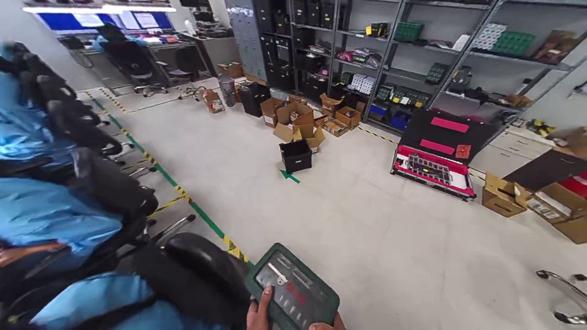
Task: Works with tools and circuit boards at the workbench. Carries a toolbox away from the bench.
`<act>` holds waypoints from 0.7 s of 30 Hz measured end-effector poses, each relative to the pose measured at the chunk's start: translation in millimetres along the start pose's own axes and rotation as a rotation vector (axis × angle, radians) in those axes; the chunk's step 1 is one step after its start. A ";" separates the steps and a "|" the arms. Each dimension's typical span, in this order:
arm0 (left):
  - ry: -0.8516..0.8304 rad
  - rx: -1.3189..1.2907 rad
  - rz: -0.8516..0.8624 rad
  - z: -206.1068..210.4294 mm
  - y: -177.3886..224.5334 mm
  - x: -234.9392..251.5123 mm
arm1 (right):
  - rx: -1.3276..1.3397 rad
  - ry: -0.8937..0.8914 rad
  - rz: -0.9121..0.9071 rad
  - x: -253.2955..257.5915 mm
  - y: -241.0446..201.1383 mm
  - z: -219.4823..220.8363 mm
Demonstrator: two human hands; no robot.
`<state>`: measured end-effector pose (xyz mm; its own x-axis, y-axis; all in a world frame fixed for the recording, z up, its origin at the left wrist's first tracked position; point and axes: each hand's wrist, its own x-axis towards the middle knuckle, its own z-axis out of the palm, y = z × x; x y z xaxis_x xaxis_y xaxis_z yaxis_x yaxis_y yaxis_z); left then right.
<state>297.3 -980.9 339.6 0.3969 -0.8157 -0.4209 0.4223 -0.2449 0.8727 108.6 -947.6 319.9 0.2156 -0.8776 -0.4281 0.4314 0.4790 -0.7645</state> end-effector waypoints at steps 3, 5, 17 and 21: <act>-0.122 0.042 -0.101 66.2 1.5 54.0 | 0.013 0.134 -0.108 40.9 -27.0 -24.8; -0.223 0.065 -0.182 108.1 -2.6 89.1 | 0.034 0.239 -0.155 73.5 -42.0 -40.8; -0.552 0.140 -0.374 416.9 -13.2 361.4 | 0.100 0.559 -0.178 386.2 -243.4 -139.9; -0.673 0.253 -0.385 541.6 34.3 438.2 | 0.203 0.609 -0.241 469.3 -345.7 -158.4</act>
<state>44.3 -1630.6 319.1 -0.3468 -0.7708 -0.5344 0.2008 -0.6176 0.7604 -78.1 -1522.0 306.9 -0.4123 -0.7630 -0.4978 0.5744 0.2063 -0.7921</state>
